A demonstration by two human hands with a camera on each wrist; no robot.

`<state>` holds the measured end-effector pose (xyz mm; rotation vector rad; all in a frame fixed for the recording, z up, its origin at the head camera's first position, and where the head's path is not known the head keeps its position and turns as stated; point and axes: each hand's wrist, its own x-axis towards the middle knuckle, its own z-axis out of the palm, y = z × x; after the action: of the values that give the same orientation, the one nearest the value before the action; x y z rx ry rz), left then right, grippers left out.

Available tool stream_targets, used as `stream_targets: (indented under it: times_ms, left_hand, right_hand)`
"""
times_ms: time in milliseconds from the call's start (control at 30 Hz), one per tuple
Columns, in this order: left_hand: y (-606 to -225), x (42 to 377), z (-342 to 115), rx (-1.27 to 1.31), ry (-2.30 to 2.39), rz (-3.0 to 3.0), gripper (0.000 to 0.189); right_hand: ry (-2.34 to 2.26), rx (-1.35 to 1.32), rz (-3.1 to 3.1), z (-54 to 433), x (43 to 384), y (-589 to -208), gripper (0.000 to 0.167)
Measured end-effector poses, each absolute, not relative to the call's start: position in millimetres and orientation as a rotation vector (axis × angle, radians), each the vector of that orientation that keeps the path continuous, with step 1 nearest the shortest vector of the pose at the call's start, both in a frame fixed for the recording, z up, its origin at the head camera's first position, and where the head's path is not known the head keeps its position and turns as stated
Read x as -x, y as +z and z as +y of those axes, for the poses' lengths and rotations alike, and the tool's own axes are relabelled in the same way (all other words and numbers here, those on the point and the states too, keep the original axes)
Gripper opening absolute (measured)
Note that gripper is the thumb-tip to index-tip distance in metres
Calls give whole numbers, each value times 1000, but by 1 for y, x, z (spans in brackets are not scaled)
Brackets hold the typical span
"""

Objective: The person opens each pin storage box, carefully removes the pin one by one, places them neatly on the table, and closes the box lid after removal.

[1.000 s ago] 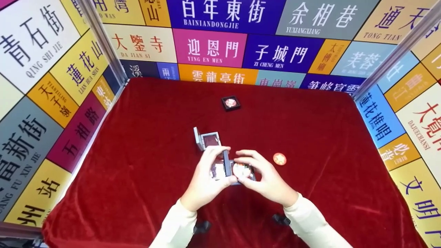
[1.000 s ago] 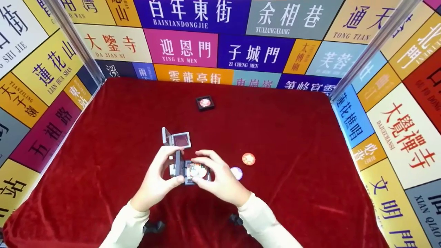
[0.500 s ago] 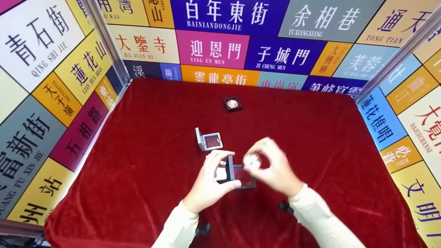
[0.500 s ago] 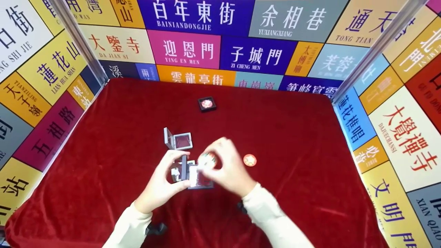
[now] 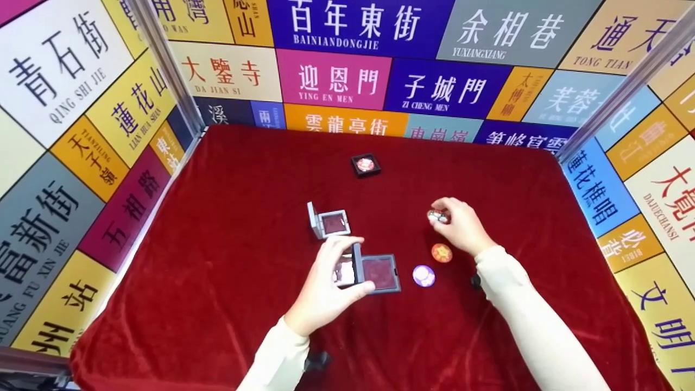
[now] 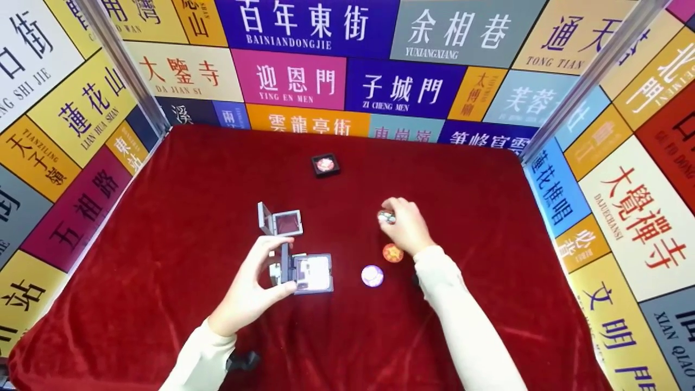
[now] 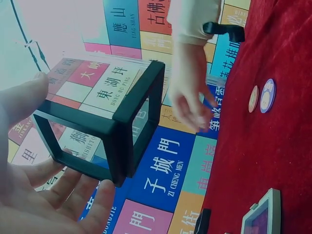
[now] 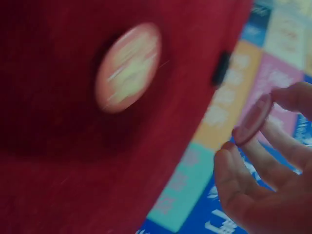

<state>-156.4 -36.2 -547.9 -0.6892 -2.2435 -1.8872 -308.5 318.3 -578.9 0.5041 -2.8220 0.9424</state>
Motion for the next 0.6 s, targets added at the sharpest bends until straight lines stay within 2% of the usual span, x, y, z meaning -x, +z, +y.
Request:
stream_targets:
  times_ms: [267, 600]
  left_hand:
    - [-551, 159, -39, 700, -1858, -2248, 77]
    - [-555, 159, -40, 702, -1926, -2224, 74]
  right_hand:
    - [861, -468, -2998, 337, 320, -604, 26]
    - [814, -393, -3024, 337, 323, -612, 27]
